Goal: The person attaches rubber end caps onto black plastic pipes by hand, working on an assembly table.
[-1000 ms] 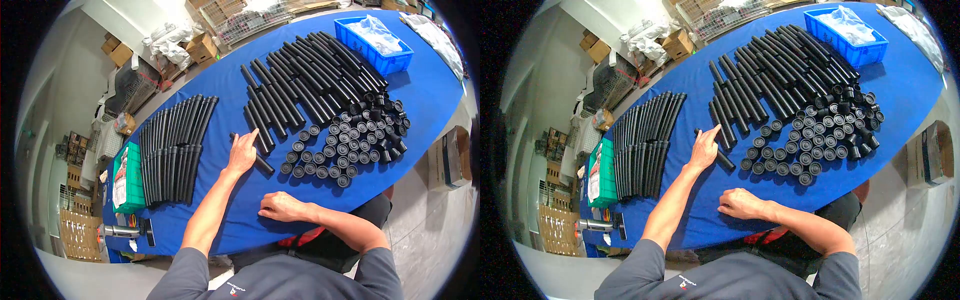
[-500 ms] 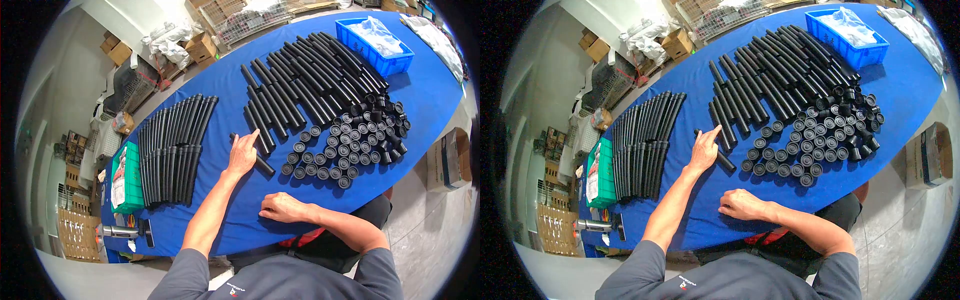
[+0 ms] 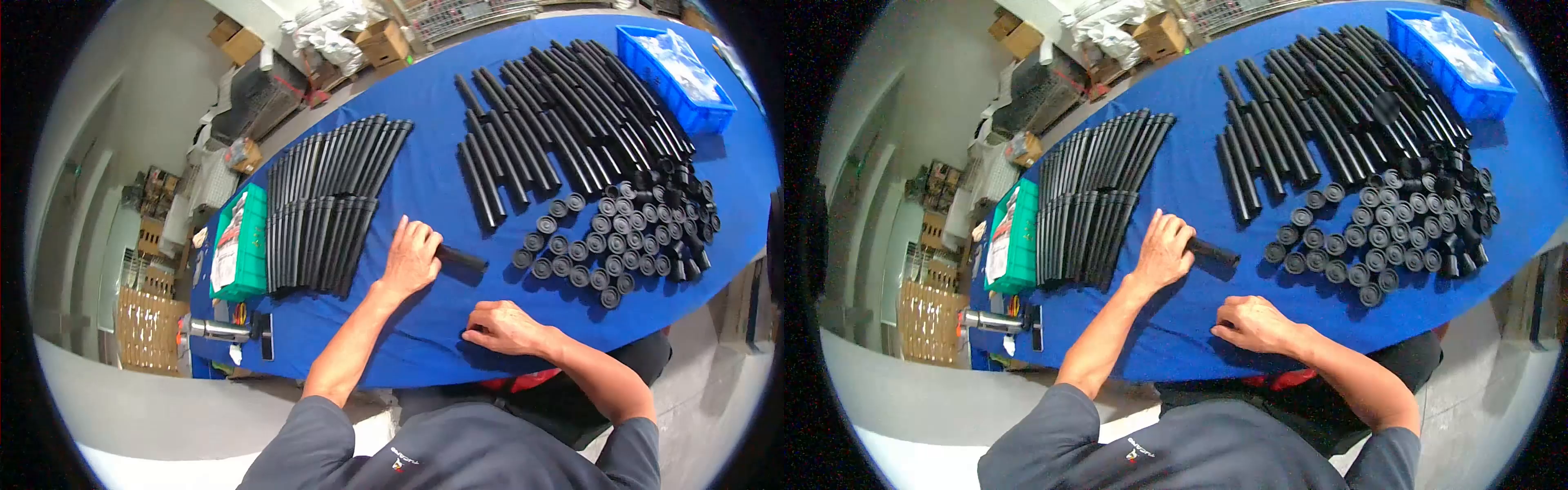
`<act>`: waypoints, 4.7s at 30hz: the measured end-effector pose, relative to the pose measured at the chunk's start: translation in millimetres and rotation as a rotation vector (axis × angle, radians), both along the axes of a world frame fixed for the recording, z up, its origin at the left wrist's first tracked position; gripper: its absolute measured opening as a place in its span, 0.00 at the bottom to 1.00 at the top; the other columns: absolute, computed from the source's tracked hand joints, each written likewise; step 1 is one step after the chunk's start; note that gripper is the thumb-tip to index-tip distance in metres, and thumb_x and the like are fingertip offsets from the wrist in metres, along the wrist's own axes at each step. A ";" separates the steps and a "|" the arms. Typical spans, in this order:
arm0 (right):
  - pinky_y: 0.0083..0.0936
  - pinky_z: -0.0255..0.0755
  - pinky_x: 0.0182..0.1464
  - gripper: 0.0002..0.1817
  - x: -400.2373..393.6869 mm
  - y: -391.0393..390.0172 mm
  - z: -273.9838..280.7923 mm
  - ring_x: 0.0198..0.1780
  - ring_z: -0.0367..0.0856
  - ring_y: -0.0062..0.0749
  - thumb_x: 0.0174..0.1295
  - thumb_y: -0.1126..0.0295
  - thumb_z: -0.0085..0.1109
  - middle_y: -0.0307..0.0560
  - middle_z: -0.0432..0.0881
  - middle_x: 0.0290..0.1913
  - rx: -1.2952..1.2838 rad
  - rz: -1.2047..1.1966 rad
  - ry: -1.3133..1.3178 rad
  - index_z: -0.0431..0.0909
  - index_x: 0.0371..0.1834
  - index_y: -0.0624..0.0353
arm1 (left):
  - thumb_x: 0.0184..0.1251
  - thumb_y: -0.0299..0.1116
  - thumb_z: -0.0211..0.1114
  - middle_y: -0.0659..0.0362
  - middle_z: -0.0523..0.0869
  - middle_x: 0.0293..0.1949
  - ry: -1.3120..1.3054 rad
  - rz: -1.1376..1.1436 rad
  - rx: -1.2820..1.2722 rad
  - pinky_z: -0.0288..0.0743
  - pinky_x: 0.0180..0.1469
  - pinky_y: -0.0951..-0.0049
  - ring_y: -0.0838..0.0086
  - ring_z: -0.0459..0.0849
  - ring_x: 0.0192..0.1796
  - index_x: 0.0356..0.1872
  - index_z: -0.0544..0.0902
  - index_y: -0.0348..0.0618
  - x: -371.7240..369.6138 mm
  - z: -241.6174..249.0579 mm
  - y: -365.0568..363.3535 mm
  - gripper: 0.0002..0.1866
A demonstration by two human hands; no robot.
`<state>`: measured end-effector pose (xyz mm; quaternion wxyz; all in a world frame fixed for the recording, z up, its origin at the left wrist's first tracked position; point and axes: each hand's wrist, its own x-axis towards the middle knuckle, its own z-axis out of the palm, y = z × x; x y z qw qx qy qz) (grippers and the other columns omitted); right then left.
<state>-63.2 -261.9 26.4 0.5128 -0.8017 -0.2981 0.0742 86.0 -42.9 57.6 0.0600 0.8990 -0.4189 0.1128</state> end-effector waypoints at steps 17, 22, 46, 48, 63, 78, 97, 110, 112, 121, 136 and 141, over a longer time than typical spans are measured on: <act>0.40 0.81 0.55 0.28 -8.4 0.8 21.5 0.53 0.89 0.50 0.68 0.55 0.70 0.56 0.88 0.54 0.455 0.081 0.213 0.80 0.65 0.60 | 0.55 0.20 0.68 0.51 0.86 0.48 0.730 0.169 -0.384 0.82 0.59 0.62 0.58 0.88 0.53 0.55 0.83 0.37 -144.9 45.3 21.3 0.23; 0.41 0.81 0.46 0.27 -9.1 -1.8 22.1 0.43 0.90 0.51 0.69 0.52 0.69 0.59 0.89 0.41 0.416 0.017 0.167 0.81 0.60 0.62 | 0.56 0.23 0.77 0.57 0.88 0.48 0.831 0.411 -0.428 0.80 0.54 0.70 0.70 0.87 0.49 0.46 0.82 0.39 -143.9 13.6 51.8 0.17; 0.34 0.80 0.41 0.23 -3.6 -8.6 18.6 0.35 0.89 0.38 0.64 0.61 0.72 0.51 0.90 0.36 0.445 0.021 0.300 0.83 0.59 0.59 | 0.64 0.33 0.78 0.54 0.88 0.49 1.154 0.321 -0.397 0.77 0.61 0.67 0.66 0.86 0.53 0.59 0.83 0.33 -135.9 23.2 79.5 0.24; 0.37 0.81 0.45 0.23 -2.1 -9.4 19.7 0.39 0.91 0.43 0.64 0.58 0.70 0.55 0.90 0.39 0.454 0.012 0.307 0.84 0.56 0.62 | 0.63 0.32 0.78 0.54 0.88 0.49 1.050 0.228 -0.330 0.78 0.60 0.67 0.66 0.87 0.52 0.60 0.83 0.34 -133.6 30.8 66.2 0.25; 0.46 0.78 0.55 0.26 -7.6 -1.5 27.9 0.53 0.85 0.58 0.69 0.65 0.65 0.64 0.85 0.51 0.296 0.064 0.093 0.75 0.67 0.65 | 0.73 0.36 0.72 0.48 0.86 0.60 1.414 0.504 -1.327 0.79 0.65 0.55 0.60 0.84 0.62 0.61 0.78 0.44 -178.5 16.2 21.1 0.21; 0.51 0.77 0.49 0.25 -4.6 -6.2 15.9 0.43 0.86 0.63 0.67 0.62 0.62 0.65 0.85 0.39 0.194 0.002 0.077 0.77 0.61 0.68 | 0.56 0.29 0.78 0.49 0.87 0.51 0.386 0.290 -0.254 0.76 0.64 0.53 0.50 0.84 0.57 0.52 0.81 0.39 -154.4 7.3 41.3 0.23; 0.34 0.78 0.39 0.25 -3.1 -10.8 30.6 0.35 0.86 0.34 0.68 0.62 0.71 0.51 0.87 0.39 0.510 0.189 0.215 0.80 0.67 0.57 | 0.62 0.26 0.73 0.51 0.85 0.55 1.110 0.219 -0.383 0.76 0.63 0.64 0.62 0.84 0.58 0.56 0.85 0.33 -141.7 51.5 61.9 0.20; 0.37 0.76 0.35 0.26 -3.3 -13.1 28.8 0.31 0.84 0.45 0.66 0.53 0.72 0.54 0.84 0.31 0.309 -0.107 0.079 0.80 0.54 0.65 | 0.72 0.46 0.72 0.54 0.88 0.43 2.135 0.079 -1.570 0.81 0.48 0.66 0.67 0.87 0.45 0.67 0.78 0.41 -183.1 -24.5 12.8 0.29; 0.38 0.77 0.37 0.30 -0.5 -13.3 21.0 0.33 0.84 0.44 0.64 0.48 0.73 0.52 0.85 0.32 0.256 -0.107 0.040 0.80 0.54 0.64 | 0.73 0.46 0.71 0.57 0.89 0.45 2.318 0.108 -1.880 0.81 0.49 0.65 0.65 0.87 0.49 0.66 0.80 0.47 -174.2 -43.8 11.8 0.26; 0.59 0.47 0.83 0.22 28.5 -52.5 22.3 0.81 0.60 0.55 0.61 0.63 0.61 0.63 0.70 0.74 -0.656 -0.664 -0.623 0.82 0.56 0.63 | 0.74 0.34 0.69 0.49 0.87 0.61 1.833 0.022 -1.927 0.84 0.66 0.52 0.54 0.84 0.67 0.62 0.81 0.48 -135.3 -42.3 27.4 0.18; 0.36 0.80 0.47 0.25 11.2 -30.0 37.5 0.45 0.86 0.39 0.57 0.65 0.78 0.52 0.83 0.52 0.072 -0.423 -0.208 0.77 0.52 0.63 | 0.75 0.30 0.65 0.43 0.84 0.62 1.613 0.175 -1.996 0.86 0.64 0.51 0.44 0.85 0.63 0.60 0.77 0.49 -142.2 -20.2 27.0 0.16; 0.29 0.81 0.41 0.20 15.7 -14.3 6.9 0.39 0.86 0.27 0.65 0.71 0.72 0.50 0.86 0.41 0.389 -0.349 0.479 0.75 0.54 0.67 | 0.72 0.32 0.68 0.43 0.87 0.58 1.476 0.142 -1.791 0.83 0.65 0.48 0.45 0.85 0.63 0.57 0.77 0.50 -104.8 -45.0 2.0 0.16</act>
